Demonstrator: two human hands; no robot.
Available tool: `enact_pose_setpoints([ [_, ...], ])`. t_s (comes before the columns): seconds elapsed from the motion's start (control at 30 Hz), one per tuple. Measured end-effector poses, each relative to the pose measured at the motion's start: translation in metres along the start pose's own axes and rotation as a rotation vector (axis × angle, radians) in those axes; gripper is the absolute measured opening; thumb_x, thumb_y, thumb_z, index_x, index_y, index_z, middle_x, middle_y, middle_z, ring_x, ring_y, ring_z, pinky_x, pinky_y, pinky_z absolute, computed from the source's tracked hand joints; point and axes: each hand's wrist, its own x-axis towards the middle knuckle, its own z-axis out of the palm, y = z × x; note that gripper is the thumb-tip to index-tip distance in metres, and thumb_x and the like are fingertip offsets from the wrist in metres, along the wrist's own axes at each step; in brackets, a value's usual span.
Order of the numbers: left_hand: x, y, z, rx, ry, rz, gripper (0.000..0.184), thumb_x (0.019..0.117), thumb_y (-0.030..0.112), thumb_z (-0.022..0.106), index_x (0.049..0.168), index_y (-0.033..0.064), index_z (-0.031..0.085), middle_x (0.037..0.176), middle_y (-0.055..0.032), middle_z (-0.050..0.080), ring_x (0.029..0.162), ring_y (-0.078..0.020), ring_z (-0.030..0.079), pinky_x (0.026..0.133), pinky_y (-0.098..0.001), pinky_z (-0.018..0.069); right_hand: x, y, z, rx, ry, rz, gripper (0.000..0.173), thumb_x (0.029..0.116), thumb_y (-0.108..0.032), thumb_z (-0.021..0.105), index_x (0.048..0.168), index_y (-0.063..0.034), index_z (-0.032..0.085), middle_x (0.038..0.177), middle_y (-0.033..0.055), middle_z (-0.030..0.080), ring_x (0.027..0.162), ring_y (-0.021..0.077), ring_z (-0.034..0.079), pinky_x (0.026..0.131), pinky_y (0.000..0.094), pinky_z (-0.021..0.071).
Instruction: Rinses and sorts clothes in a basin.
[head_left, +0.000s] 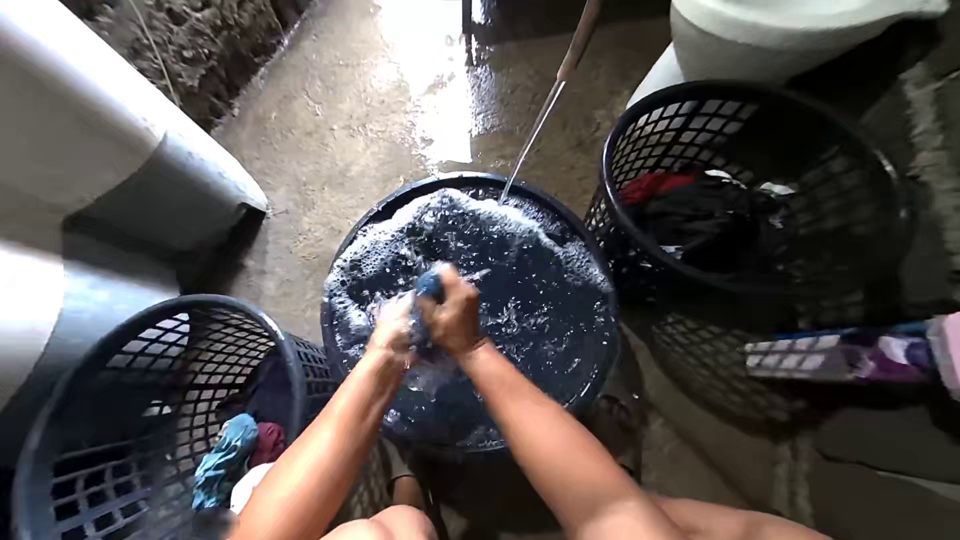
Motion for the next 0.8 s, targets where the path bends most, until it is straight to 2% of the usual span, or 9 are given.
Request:
enact_pose_setpoints([
  [0.07, -0.002, 0.010, 0.001, 0.066, -0.092, 0.064, 0.020, 0.1045, 0.018, 0.052, 0.111, 0.0029, 0.065, 0.085, -0.0094, 0.071, 0.074, -0.0185, 0.070, 0.069, -0.0383, 0.0613, 0.017, 0.029, -0.027, -0.090, -0.033, 0.305, 0.033, 0.0961, -0.024, 0.065, 0.115, 0.0029, 0.064, 0.096, 0.0244, 0.070, 0.089, 0.0402, 0.070, 0.077, 0.0622, 0.0555],
  [0.13, -0.002, 0.023, -0.013, 0.178, -0.131, 0.199, 0.016, 0.1016, 0.018, 0.057, 0.111, 0.0064, 0.063, 0.084, -0.0047, 0.070, 0.072, -0.0152, 0.068, 0.066, -0.0364, 0.0601, 0.022, 0.062, -0.054, 0.055, 0.068, 0.427, 0.025, 0.0971, -0.024, 0.061, 0.105, -0.0010, 0.068, 0.094, 0.0178, 0.068, 0.087, 0.0304, 0.065, 0.076, 0.0546, 0.0533],
  [0.2, -0.003, 0.040, -0.036, 0.237, -0.159, 0.348, 0.016, 0.0981, 0.021, 0.058, 0.110, 0.0123, 0.065, 0.093, 0.0005, 0.073, 0.077, -0.0107, 0.070, 0.067, -0.0324, 0.0608, 0.021, 0.091, -0.083, 0.349, 0.151, 0.400, 0.016, 0.0929, -0.015, 0.053, 0.090, -0.0083, 0.067, 0.092, 0.0020, 0.066, 0.087, 0.0120, 0.063, 0.077, 0.0387, 0.0552],
  [0.27, -0.001, 0.045, -0.059, 0.358, -0.237, 0.513, 0.018, 0.0973, 0.017, 0.059, 0.110, 0.0119, 0.071, 0.106, 0.0007, 0.075, 0.087, -0.0085, 0.070, 0.076, -0.0289, 0.0606, 0.020, 0.119, -0.111, 0.578, 0.023, 0.276, 0.027, 0.0885, -0.015, 0.042, 0.080, -0.0143, 0.068, 0.096, -0.0036, 0.070, 0.096, 0.0084, 0.064, 0.087, 0.0346, 0.0542],
  [0.37, 0.011, 0.041, -0.087, 0.765, -0.394, 0.675, 0.020, 0.0941, 0.020, 0.063, 0.104, 0.0074, 0.075, 0.103, 0.0007, 0.074, 0.091, -0.0064, 0.069, 0.084, -0.0301, 0.0593, 0.022, 0.130, -0.141, 0.505, -0.182, 0.319, 0.041, 0.0945, -0.017, 0.033, 0.069, -0.0132, 0.065, 0.073, -0.0043, 0.071, 0.075, 0.0082, 0.068, 0.079, 0.0345, 0.0583],
  [0.47, 0.016, 0.039, -0.094, 1.189, -0.424, 0.637, 0.031, 0.0977, 0.030, 0.060, 0.088, 0.0070, 0.079, 0.102, -0.0042, 0.076, 0.099, -0.0158, 0.070, 0.092, -0.0447, 0.0556, 0.032, 0.110, -0.147, 0.075, -0.359, 0.586, 0.033, 0.1083, -0.013, 0.042, 0.109, 0.0042, 0.070, 0.084, 0.0120, 0.070, 0.070, 0.0169, 0.065, 0.072, 0.0374, 0.0567],
  [0.53, 0.021, 0.032, -0.087, 1.320, -0.309, 0.583, 0.039, 0.1010, 0.030, 0.061, 0.078, 0.0030, 0.075, 0.105, -0.0110, 0.076, 0.104, -0.0276, 0.070, 0.095, -0.0573, 0.0512, 0.036, 0.105, -0.132, -0.099, -0.415, 0.534, 0.024, 0.1032, -0.013, 0.059, 0.123, -0.0026, 0.069, 0.115, 0.0159, 0.072, 0.100, 0.0262, 0.069, 0.092, 0.0484, 0.0560],
  [0.63, 0.036, 0.016, -0.071, 1.300, -0.105, 0.541, 0.033, 0.1057, 0.025, 0.056, 0.102, -0.0017, 0.075, 0.127, -0.0156, 0.070, 0.119, -0.0304, 0.066, 0.106, -0.0563, 0.0486, 0.034, 0.103, -0.095, -0.228, -0.475, 0.367, 0.049, 0.0928, -0.026, 0.076, 0.139, -0.0153, 0.064, 0.152, 0.0179, 0.051, 0.138, 0.0434, 0.046, 0.110, 0.0707, 0.0351],
  [0.8, 0.071, -0.034, -0.060, 1.360, -0.199, 0.477, 0.055, 0.1032, 0.020, 0.058, 0.156, 0.0157, 0.044, 0.164, -0.0129, 0.038, 0.143, -0.0338, 0.047, 0.114, -0.0579, 0.0420, 0.006, 0.116, -0.049, -0.305, -0.589, 0.477, 0.060, 0.0991, -0.046, 0.065, 0.154, -0.0298, 0.048, 0.159, 0.0149, 0.045, 0.143, 0.0409, 0.045, 0.112, 0.0692, 0.0367],
])
